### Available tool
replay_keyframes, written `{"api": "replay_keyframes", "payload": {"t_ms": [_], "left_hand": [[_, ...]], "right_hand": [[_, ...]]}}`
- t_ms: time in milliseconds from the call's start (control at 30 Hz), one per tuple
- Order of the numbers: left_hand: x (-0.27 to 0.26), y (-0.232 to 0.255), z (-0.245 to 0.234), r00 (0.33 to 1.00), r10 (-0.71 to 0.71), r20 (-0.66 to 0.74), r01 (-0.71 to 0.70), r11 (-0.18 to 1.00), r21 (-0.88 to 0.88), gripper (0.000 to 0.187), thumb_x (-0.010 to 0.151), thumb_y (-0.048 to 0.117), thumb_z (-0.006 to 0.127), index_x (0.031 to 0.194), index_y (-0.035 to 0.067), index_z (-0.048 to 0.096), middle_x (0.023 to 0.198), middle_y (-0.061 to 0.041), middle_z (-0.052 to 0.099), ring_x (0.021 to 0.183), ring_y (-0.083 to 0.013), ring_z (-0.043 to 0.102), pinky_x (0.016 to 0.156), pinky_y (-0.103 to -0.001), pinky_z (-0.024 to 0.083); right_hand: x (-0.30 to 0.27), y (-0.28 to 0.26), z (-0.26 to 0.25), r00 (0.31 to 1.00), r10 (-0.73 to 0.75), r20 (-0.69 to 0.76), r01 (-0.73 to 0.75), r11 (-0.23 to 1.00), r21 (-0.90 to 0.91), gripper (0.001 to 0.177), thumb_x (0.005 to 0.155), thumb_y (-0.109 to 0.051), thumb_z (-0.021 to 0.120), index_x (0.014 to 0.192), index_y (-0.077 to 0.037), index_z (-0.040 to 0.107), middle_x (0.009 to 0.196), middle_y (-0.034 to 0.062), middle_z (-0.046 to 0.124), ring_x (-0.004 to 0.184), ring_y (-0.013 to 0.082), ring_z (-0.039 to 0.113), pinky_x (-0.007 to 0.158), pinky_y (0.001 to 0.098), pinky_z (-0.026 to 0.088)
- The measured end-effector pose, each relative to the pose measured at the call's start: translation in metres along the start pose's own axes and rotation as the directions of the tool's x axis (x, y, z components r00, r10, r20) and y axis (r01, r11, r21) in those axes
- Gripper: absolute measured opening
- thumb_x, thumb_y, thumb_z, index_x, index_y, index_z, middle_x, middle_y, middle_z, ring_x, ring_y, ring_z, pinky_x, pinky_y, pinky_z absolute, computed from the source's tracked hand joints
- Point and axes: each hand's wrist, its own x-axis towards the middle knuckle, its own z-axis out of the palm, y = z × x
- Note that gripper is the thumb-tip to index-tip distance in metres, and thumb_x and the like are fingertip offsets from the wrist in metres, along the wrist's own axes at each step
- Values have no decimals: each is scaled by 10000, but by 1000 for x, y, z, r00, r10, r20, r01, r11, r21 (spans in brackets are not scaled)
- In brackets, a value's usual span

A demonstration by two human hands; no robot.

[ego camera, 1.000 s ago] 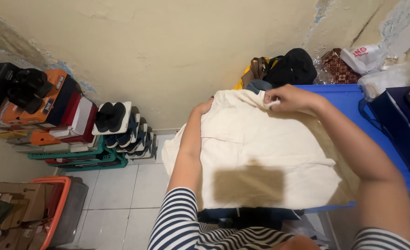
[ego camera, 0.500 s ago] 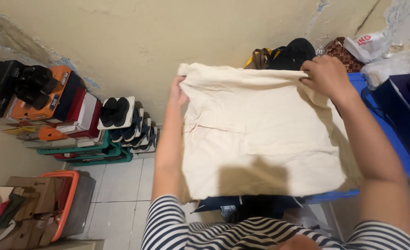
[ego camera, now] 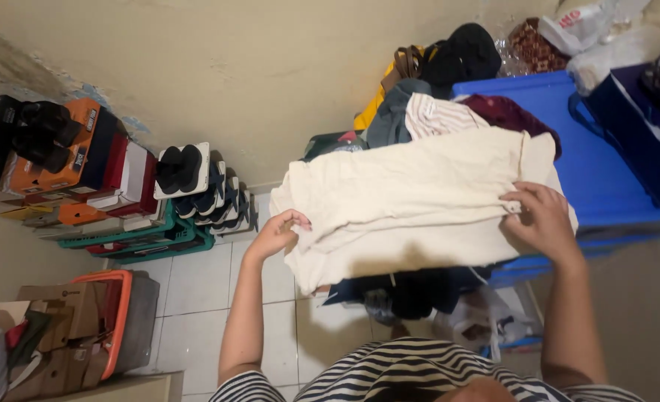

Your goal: Folding various garments, including a white shirt and patterned shorts, and placing them into a basket.

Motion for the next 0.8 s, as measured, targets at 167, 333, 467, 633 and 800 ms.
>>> {"api": "replay_keyframes", "payload": {"t_ms": [167,333,467,633,800], "left_hand": [[-14,51,37,985,112,-130,-74,961,266,446,766,65,691,1210,78,653,1211,-55,636,1191,-227,583,1061,-367,447],[-21,66,63,951,247,-186,-126,859,496,524,693,132,837,1172,71,635,1223,-117,549,1187,-297,532,1002,-380,429],[-20,49,64,861,342,-377,-107,846,523,302,750,20,692,1048,69,680,1109,-83,651,1097,-284,637,969,-349,499],[-33,59,64,710,453,-538,-157,847,507,262,749,-73,585,945,53,703,1009,-76,683,981,-272,685,892,-322,532],[-37,36,67,663,261,-702,-4,939,345,187,798,13,732,983,24,705,964,-73,671,828,-180,659,779,-278,544]], "right_hand": [[-1,24,12,982,184,-51,-155,924,348,385,881,-146,739,1261,-118,682,1248,98,612,1103,226,618,944,382,516],[43,24,24,891,412,-189,-351,891,289,473,963,-272,818,1321,-25,629,1091,117,661,898,229,628,780,367,521],[78,82,41,880,453,-141,-439,890,119,421,962,-315,815,1216,0,702,959,136,696,840,222,646,724,374,517],[94,155,50,664,724,185,-536,289,793,260,1011,-294,661,1147,-85,737,923,-16,726,761,127,669,643,297,522],[90,147,64,580,814,35,-562,369,741,146,1025,-248,685,1033,-103,700,859,5,678,694,132,615,565,315,466]]}}
